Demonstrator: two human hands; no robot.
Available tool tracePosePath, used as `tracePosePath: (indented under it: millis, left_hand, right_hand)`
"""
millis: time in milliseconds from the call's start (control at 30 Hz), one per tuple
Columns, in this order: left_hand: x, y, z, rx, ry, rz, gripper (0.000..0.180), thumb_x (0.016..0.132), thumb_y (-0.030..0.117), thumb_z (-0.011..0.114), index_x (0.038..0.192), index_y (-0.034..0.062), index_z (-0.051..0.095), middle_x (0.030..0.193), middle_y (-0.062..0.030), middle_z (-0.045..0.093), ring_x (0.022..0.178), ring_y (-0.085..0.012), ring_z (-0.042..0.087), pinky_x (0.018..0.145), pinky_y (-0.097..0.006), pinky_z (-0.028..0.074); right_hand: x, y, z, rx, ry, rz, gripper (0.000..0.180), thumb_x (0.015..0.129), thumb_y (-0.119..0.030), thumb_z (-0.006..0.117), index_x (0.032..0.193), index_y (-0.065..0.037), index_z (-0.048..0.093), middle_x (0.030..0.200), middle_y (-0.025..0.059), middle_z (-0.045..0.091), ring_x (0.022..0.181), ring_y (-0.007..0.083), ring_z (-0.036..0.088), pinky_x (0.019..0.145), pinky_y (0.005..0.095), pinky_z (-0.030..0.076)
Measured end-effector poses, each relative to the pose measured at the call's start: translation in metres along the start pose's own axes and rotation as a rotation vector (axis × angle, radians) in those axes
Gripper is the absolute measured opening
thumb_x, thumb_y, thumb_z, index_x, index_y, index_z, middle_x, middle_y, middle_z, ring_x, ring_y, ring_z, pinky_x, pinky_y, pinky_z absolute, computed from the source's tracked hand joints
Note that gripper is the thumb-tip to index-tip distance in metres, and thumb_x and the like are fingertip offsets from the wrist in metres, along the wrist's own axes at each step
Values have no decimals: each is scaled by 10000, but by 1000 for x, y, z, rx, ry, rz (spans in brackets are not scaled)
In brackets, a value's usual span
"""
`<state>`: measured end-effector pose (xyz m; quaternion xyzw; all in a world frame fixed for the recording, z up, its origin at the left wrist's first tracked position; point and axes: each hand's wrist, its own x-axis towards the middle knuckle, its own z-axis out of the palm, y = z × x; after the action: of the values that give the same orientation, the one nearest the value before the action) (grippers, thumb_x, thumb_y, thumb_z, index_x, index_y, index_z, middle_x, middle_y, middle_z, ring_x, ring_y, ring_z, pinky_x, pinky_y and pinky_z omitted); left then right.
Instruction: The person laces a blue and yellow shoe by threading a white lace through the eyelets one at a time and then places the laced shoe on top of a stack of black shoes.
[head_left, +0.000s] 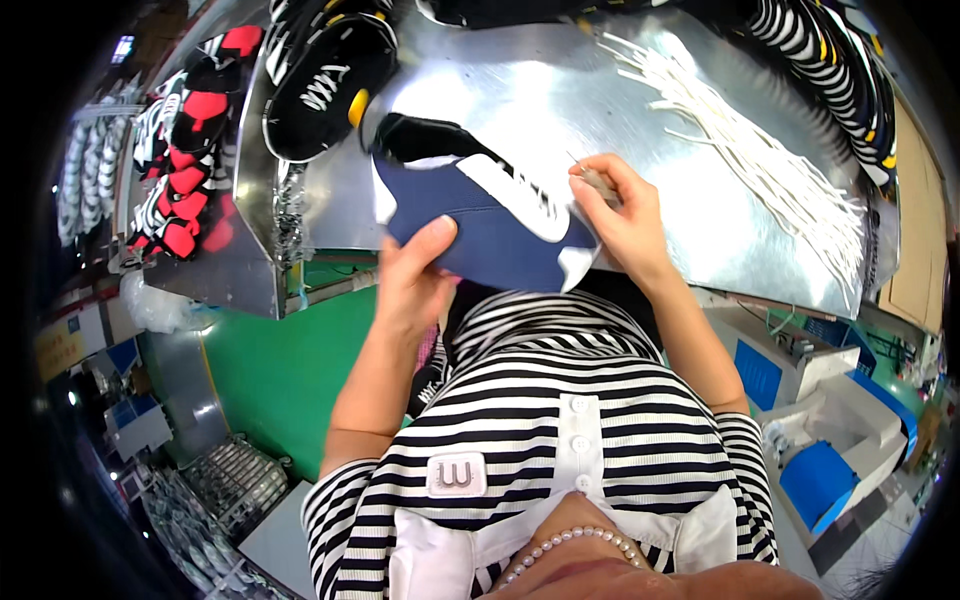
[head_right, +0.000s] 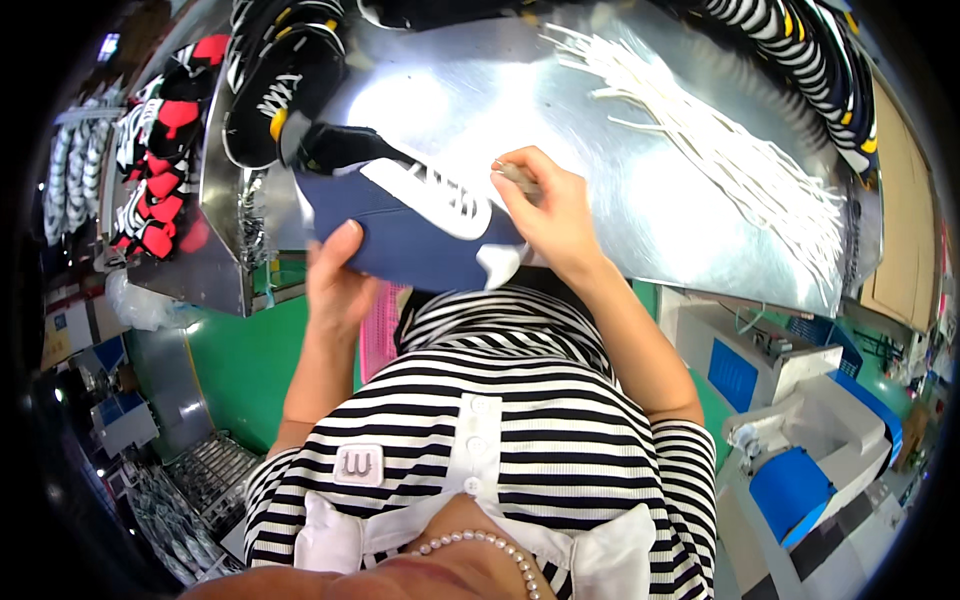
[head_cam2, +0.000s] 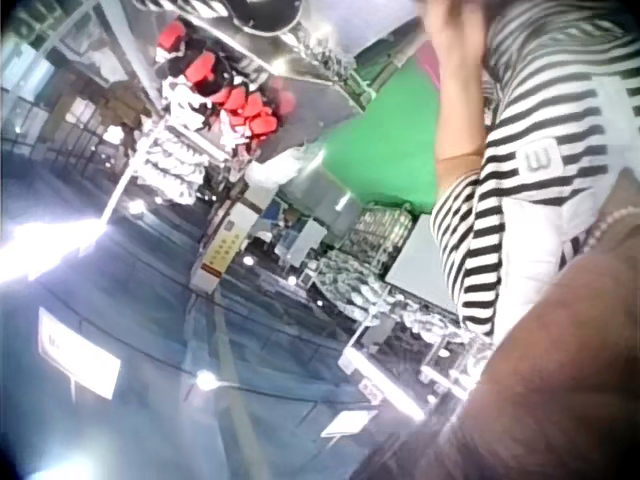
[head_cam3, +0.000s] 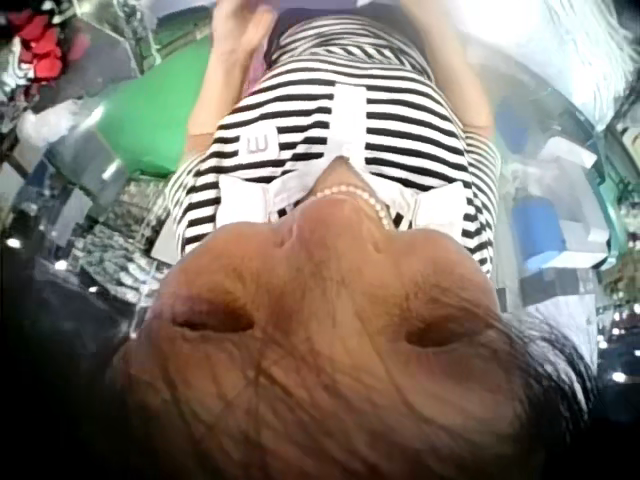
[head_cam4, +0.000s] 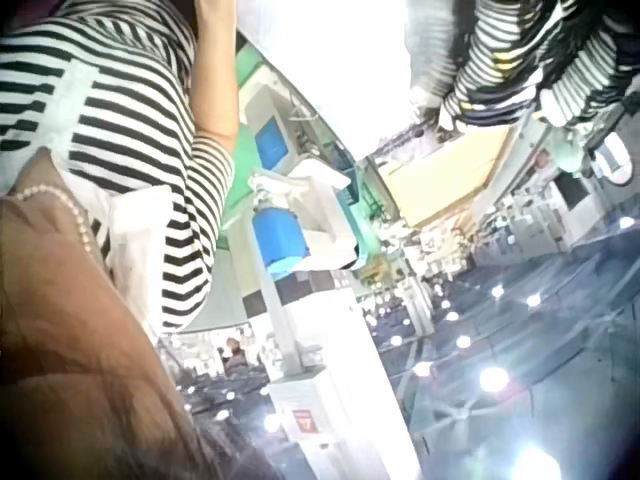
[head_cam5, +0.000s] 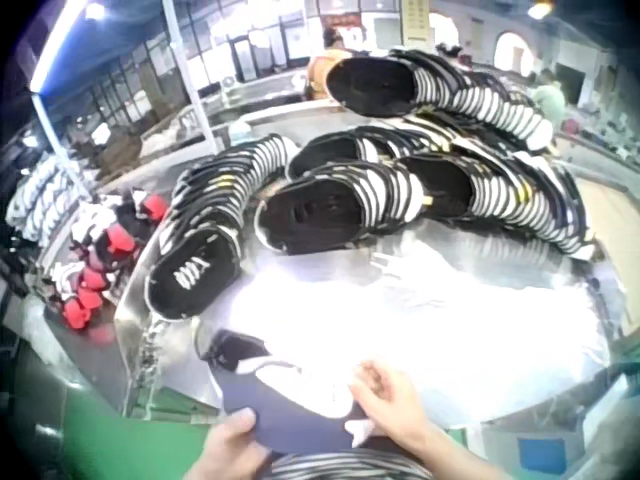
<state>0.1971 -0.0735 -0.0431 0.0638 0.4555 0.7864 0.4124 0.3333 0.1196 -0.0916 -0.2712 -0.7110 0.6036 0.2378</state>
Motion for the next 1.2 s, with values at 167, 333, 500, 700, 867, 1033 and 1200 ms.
tracePosePath:
  millis: [167,333,500,700,867,1033,1200]
  left_hand:
    - [35,72,2,1689,55,601,281,850,81,656,1046,-106,583,1020,-242,644,754,-319,684,719,-387,561]
    - [179,72,-51,2372,385,685,281,791,3,566,1066,-54,545,1086,-227,577,829,-342,664,701,-415,566]
    - [266,60,-96,2179,436,782,358,814,44,595,1142,-81,527,1146,-243,556,1006,-419,595,848,-456,517]
    - [198,26,-9,1428,93,849,431,879,89,652,1263,-60,526,1234,-254,524,1130,-409,555,960,-431,470]
    - [293,32,-4,1513,360,977,537,884,206,673,1324,-13,459,1187,-255,573,1083,-427,575,904,-444,479]
    - [220,41,15,1481,258,1064,262,863,130,634,1116,66,615,972,-136,606,914,-350,610,776,-435,490]
    - [95,29,85,1204,-75,1403,290,770,121,666,1051,46,656,986,-109,613,901,-322,606,747,-434,467]
  right_hand:
    - [20,21,-72,-719,293,-275,258,837,-66,666,1094,-83,678,874,85,656,654,261,641,612,347,510]
    - [40,31,-111,-1077,274,-285,196,827,-81,672,1022,-88,663,893,77,599,662,297,625,600,381,501]
    - [53,32,-116,-1058,134,-234,98,849,-77,645,940,-63,611,906,113,597,718,340,624,620,412,491]
    - [25,-13,-69,-465,-88,-316,135,841,-17,636,971,-46,613,900,99,602,746,232,604,633,325,473]
    - [-10,-86,-29,251,-552,-125,108,930,-62,624,1032,-43,591,851,44,622,720,110,579,665,246,466]
    - [-67,-58,-81,561,-271,140,120,947,-48,604,1065,-32,587,898,47,642,621,37,469,536,175,342]
    - [-78,-22,-83,671,-65,254,56,951,-38,568,1003,-17,568,797,72,625,537,28,407,481,160,298]
